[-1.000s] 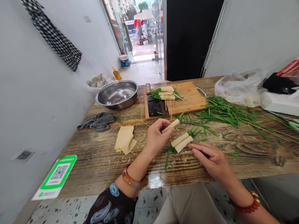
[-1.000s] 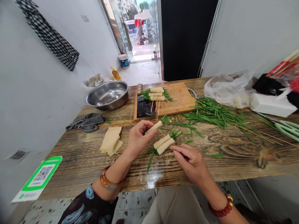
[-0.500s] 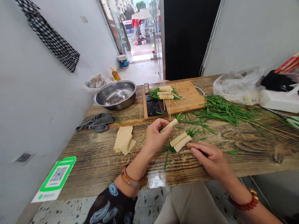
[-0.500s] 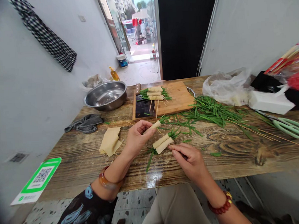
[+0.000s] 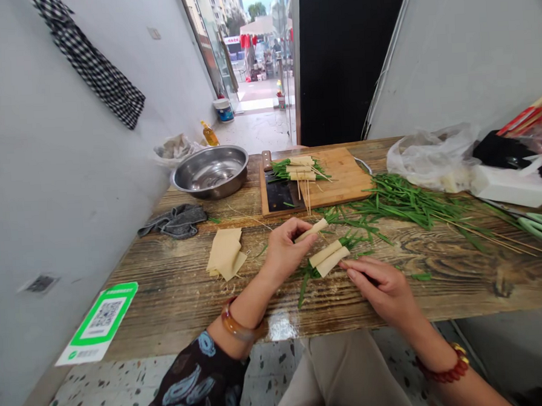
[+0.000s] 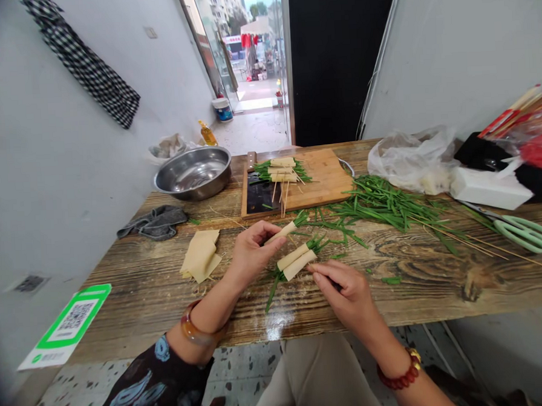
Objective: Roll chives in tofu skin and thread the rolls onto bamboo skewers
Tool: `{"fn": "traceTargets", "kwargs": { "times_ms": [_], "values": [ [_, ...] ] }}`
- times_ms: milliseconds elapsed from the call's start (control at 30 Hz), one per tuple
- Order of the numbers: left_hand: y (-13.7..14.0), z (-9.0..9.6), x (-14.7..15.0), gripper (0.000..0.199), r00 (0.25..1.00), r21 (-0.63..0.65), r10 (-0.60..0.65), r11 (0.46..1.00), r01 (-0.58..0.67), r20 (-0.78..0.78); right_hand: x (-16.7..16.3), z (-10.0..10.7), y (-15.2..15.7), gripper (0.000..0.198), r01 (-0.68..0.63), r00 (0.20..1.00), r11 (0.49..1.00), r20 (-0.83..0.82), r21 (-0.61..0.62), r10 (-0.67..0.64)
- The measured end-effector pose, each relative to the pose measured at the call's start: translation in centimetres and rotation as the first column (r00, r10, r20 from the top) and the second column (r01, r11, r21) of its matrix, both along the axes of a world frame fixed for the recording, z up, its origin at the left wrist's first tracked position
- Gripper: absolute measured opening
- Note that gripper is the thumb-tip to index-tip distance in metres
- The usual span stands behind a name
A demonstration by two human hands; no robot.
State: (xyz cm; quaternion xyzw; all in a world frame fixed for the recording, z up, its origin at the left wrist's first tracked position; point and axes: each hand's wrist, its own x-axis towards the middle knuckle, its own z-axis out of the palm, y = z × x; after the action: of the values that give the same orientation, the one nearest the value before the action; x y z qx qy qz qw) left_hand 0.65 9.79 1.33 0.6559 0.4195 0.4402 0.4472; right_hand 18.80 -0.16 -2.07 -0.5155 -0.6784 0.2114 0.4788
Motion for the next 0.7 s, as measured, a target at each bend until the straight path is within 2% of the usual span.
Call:
{"fn": "traceTargets", "kwargs": {
  "times_ms": [233, 567, 700],
  "values": [
    [-0.14, 0.08, 0.01, 0.012, 0.999, -0.017, -0.029, 0.999, 0.029, -0.017, -0.1, 0.02, 0.0, 0.02, 0.009, 1.0, 1.0, -0.013, 0.018, -0.009],
    [-0.35, -0.09, 0.09, 0.01, 0.985, -0.015, -0.163, 0.987, 0.162, -0.061, -0.19, 0.15, -0.07, 0.021, 0.009, 1.0, 1.0, -0.013, 0.011, -0.009],
    [-0.63, -0.25, 0.19, 0.014, 0.975, -0.003, -0.208, 0.978, 0.208, -0.079, -0.11, -0.14, -0.02, 0.019, 0.049, 0.999, 0.999, -0.014, -0.004, -0.049]
  ]
}}
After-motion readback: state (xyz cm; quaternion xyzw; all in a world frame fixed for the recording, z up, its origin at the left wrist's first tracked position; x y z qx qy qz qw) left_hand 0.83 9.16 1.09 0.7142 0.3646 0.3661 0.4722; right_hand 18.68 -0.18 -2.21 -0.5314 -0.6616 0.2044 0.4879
